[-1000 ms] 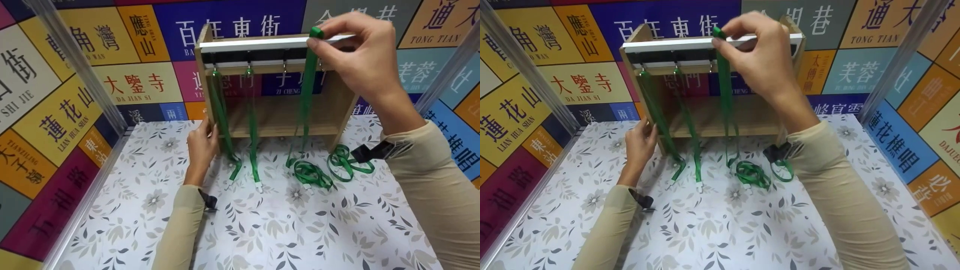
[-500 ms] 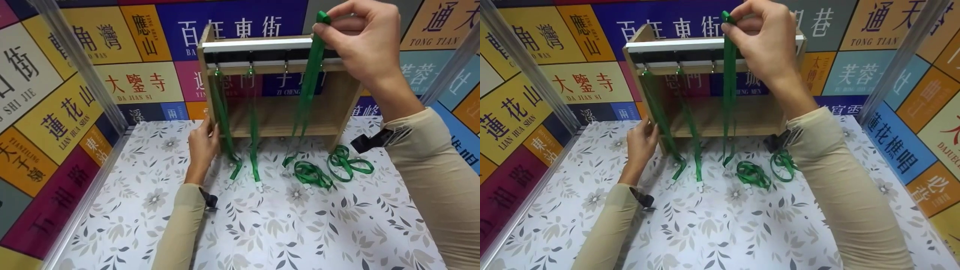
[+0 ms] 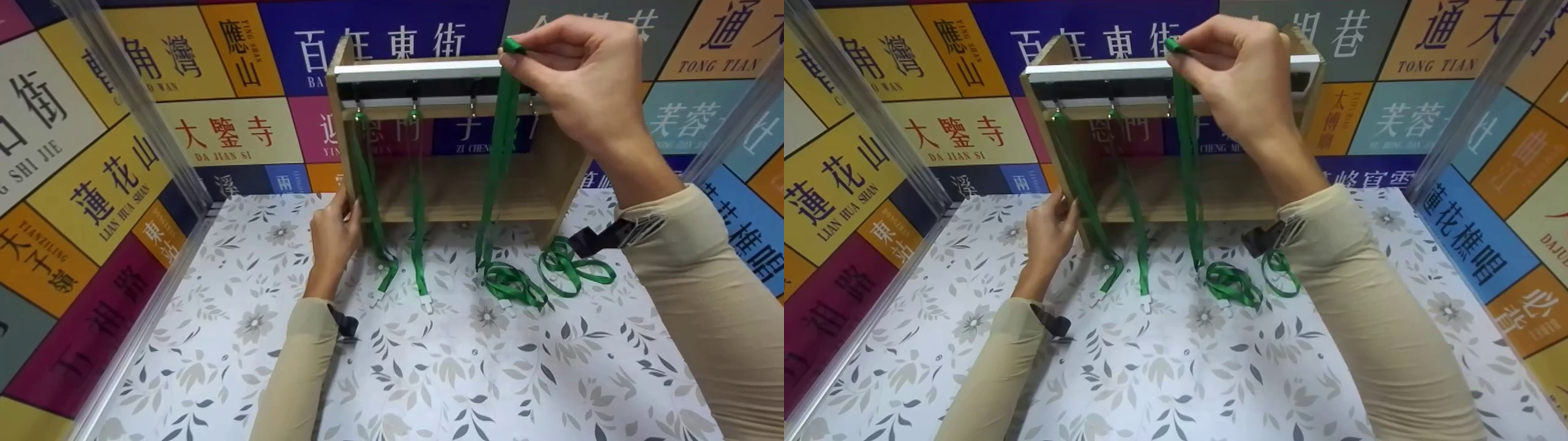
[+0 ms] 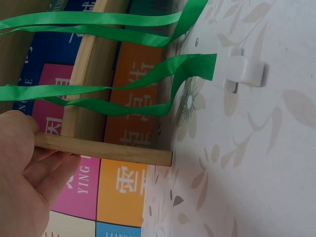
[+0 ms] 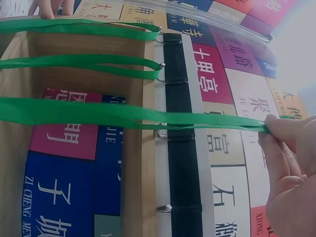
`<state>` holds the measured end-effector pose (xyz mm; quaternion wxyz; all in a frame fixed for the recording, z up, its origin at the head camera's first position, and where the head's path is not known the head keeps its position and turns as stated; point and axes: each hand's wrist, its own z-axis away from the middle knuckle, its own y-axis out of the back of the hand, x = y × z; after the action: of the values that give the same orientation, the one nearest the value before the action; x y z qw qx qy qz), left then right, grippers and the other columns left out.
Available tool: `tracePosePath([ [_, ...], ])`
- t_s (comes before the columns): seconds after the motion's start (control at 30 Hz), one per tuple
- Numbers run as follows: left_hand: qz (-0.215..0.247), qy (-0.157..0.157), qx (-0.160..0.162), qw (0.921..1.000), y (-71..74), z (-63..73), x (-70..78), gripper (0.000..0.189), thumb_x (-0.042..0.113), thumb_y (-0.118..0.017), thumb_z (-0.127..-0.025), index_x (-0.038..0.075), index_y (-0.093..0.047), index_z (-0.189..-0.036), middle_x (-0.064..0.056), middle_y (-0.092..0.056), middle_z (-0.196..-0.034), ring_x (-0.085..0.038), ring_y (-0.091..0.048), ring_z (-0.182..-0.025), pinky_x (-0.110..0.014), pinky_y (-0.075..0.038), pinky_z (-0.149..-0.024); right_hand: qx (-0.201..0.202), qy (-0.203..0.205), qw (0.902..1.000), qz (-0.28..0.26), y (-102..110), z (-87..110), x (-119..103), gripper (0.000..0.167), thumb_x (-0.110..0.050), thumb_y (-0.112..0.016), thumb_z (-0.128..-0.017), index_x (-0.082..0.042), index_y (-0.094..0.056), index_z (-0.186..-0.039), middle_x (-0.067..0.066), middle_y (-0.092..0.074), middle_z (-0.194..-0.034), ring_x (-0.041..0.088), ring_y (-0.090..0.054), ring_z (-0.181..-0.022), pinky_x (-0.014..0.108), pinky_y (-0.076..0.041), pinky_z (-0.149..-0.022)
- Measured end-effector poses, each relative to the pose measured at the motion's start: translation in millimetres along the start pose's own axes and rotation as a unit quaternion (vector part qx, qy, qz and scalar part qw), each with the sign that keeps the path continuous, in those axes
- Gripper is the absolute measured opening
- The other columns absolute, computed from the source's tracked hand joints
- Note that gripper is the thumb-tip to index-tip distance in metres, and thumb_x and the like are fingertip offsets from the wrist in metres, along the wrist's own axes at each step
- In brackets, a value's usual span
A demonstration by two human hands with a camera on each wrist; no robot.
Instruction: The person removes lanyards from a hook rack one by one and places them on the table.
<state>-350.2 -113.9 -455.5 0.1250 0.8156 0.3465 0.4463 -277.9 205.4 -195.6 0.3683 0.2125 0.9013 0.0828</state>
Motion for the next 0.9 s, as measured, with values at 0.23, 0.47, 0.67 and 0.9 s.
tracePosePath([
  [0.23,-0.003,-0.008,0.005,1.0000,-0.6,0.7,0.8,0.029,0.026,-0.067,-0.109,0.011,-0.072,-0.134,-0.015,-0.082,-0.122,-0.028,-0.081,-0.112,-0.042,-0.066,-0.098,0.008,0.025,0.9981,0.056,-1,2.0,-1,0.019,-0.024,-0.083,-0.097,-0.011,-0.086,-0.111,-0.020,-0.076,-0.098,0.003,-0.071,-0.086,0.015,-0.058,-0.084],
  [0.47,-0.001,-0.002,0.002,1.0000,-0.3,0.2,0.3,0.026,0.026,-0.066,-0.109,0.011,-0.072,-0.129,-0.015,-0.081,-0.122,-0.029,-0.080,-0.112,-0.043,-0.066,-0.098,-0.059,0.009,0.9979,-0.025,0,11.5,1,0.020,-0.009,-0.083,-0.095,0.001,-0.081,-0.113,-0.001,-0.083,-0.102,0.008,-0.080,-0.084,0.017,-0.064,-0.082],
  [0.67,-0.003,0.003,-0.002,1.0000,-0.1,0.0,1.4,0.033,0.026,-0.066,-0.109,0.011,-0.071,-0.138,-0.015,-0.081,-0.123,-0.027,-0.080,-0.113,-0.041,-0.067,-0.096,-0.091,-0.010,0.9934,-0.069,6,27.1,18,0.020,-0.002,-0.082,-0.094,0.007,-0.079,-0.111,0.002,-0.084,-0.100,0.011,-0.082,-0.084,0.021,-0.065,-0.081],
  [0.9,0.006,0.003,-0.002,1.0000,0.1,-0.5,0.7,0.037,0.025,-0.066,-0.109,0.012,-0.068,-0.144,-0.016,-0.080,-0.126,-0.026,-0.080,-0.115,-0.039,-0.066,-0.096,-0.144,-0.070,0.9750,-0.154,21,39.0,50,0.021,0.001,-0.082,-0.093,0.013,-0.075,-0.109,0.011,-0.083,-0.095,0.017,-0.081,-0.077,0.028,-0.066,-0.074],
])
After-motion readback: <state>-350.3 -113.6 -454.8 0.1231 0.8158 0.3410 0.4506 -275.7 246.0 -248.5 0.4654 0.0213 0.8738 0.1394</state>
